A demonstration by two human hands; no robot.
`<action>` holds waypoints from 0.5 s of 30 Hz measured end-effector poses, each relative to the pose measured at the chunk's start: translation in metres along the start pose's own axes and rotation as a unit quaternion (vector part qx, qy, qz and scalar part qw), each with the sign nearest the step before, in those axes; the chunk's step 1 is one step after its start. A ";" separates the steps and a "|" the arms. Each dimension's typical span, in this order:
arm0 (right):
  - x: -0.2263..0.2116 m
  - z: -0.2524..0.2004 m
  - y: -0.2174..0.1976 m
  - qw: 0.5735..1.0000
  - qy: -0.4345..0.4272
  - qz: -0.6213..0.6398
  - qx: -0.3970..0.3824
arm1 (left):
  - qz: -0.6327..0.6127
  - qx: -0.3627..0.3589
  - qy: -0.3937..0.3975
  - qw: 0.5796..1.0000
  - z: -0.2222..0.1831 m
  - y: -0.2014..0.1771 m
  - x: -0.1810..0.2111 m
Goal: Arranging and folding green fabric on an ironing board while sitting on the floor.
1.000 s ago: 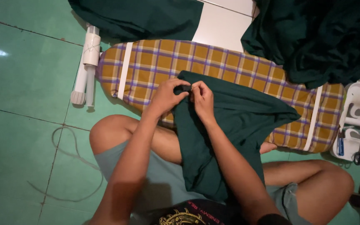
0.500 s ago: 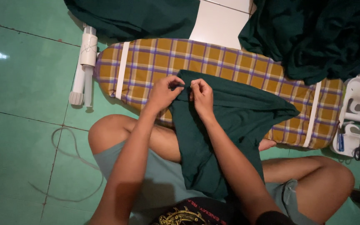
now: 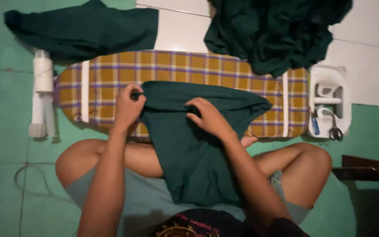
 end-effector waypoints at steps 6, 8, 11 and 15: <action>0.149 -0.099 -0.087 0.925 0.050 -0.374 0.051 | 0.000 0.007 -0.007 1.000 -0.005 0.003 -0.012; 0.183 -0.126 -0.107 0.930 0.104 -0.351 0.044 | -0.015 0.027 -0.005 1.000 -0.003 0.007 -0.025; 0.199 -0.153 -0.130 0.929 0.162 -0.330 0.032 | 0.004 0.051 0.022 0.998 -0.006 -0.002 -0.025; 0.229 -0.178 -0.134 0.947 0.178 -0.262 0.052 | 0.083 0.107 0.153 0.979 -0.013 -0.016 -0.016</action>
Point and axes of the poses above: each hand's wrist, its own z-axis towards the middle knuckle, its own y-axis out of the palm, x = y × z, the point moved 9 cm from there along z, towards the middle knuckle, and after that the axes turned 3 degrees about z, right-handed, at the moved point
